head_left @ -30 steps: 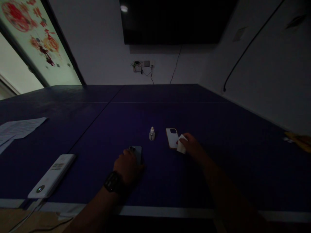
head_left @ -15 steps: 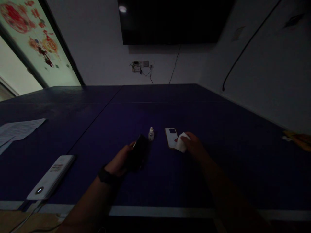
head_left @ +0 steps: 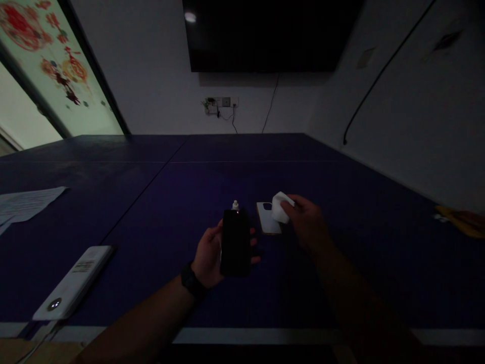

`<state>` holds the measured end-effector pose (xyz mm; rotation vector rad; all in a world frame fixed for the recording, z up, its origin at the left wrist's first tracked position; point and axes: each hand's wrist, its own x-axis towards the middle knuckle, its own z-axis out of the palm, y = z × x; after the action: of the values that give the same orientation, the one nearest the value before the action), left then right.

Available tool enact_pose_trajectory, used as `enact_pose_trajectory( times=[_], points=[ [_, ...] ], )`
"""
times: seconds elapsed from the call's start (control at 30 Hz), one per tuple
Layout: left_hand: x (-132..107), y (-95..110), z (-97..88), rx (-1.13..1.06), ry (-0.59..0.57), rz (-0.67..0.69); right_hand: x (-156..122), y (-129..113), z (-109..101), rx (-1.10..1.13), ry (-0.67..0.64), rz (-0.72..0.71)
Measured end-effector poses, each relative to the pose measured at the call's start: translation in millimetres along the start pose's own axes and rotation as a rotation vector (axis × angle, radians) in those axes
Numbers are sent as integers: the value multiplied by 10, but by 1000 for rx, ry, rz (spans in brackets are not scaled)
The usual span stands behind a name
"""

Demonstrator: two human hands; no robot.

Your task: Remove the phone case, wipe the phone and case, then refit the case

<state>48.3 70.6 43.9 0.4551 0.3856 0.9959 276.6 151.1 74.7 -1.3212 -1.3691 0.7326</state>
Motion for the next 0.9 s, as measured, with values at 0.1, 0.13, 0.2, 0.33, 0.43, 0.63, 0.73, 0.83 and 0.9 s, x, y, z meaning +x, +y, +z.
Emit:
enact_pose_trajectory(
  times=[0.1, 0.13, 0.2, 0.33, 0.43, 0.63, 0.73, 0.83, 0.9],
  points=[
    [36, -85, -41, -50, -16, -43, -101, -129, 132, -164, 16, -229],
    [33, -104, -53, -60, -18, -55, -138, -148, 188, -193, 20, -308],
    [14, -124, -67, -67, -27, -67, -206, -153, 299, -225, 16, -431],
    [-24, -122, -66, -18, -37, -46, -294, -86, 464, -273, -49, -582],
    [-21, -128, -68, -24, -17, -27, -333, -30, 542, -285, -78, -640],
    [20, -170, -127, -67, 42, -52, -429, -35, 647, -316, -175, -770],
    [57, -192, -170, -62, 56, -41, -468, -73, 680, -326, -216, -774],
    [104, -216, -199, -59, 69, 11, -492, -96, 717, -354, -262, -798],
    [130, -225, -198, -61, 94, 24, -505, -101, 739, -374, -284, -814]
  ],
)
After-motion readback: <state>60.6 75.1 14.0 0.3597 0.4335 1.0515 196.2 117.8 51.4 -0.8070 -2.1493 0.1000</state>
